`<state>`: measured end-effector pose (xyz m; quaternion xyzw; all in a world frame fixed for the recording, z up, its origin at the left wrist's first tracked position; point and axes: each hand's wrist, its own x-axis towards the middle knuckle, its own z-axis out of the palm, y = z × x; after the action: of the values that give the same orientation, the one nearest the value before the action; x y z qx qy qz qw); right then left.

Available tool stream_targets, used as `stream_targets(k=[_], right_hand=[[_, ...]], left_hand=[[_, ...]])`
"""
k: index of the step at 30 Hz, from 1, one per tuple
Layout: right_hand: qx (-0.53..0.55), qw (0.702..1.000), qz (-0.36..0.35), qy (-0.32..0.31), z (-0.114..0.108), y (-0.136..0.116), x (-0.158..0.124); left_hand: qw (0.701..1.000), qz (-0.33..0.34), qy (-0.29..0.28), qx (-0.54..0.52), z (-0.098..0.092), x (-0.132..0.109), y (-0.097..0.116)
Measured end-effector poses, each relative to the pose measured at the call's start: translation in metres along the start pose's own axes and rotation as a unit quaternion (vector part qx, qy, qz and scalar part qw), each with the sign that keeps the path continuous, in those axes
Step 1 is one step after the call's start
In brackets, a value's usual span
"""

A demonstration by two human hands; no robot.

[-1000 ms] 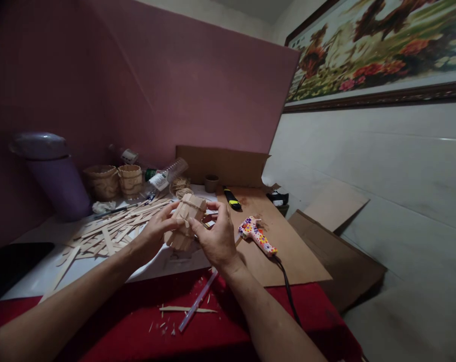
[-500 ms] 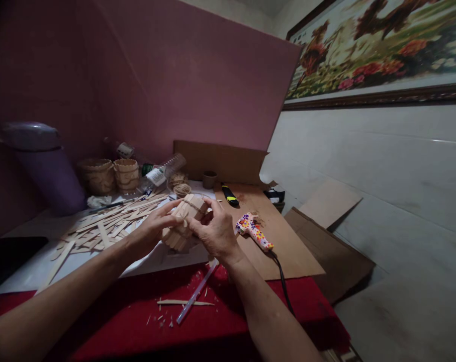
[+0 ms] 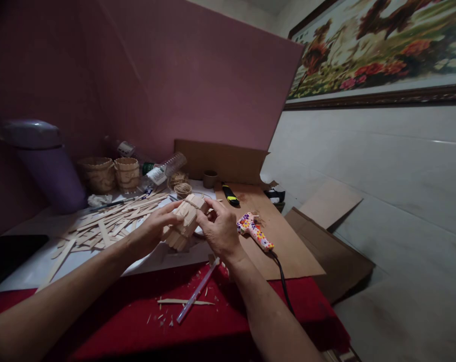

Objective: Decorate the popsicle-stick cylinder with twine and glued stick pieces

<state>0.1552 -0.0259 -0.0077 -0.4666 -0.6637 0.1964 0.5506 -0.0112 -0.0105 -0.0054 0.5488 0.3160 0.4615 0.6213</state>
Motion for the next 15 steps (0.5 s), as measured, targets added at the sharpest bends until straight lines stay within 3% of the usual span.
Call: stream_targets(k=[7, 12, 15], right_hand=[[-0.128, 0.982, -0.118, 0.069, -0.0018, -0.0089, -0.0067], [-0.163, 0.967, -0.193, -0.026, -0.0032, -0.0102, -0.0073], [-0.189, 0.959, -0.205, -0.040, -0.0028, -0.0093, -0.0077]], left_hand=[[0.999, -0.007, 0.038, 0.031, -0.0009, -0.0012, 0.0027], [0.997, 0.016, 0.049, 0.054, -0.0053, 0.0018, -0.0025], [0.995, 0.021, 0.054, 0.079, -0.0059, 0.0022, -0.0024]])
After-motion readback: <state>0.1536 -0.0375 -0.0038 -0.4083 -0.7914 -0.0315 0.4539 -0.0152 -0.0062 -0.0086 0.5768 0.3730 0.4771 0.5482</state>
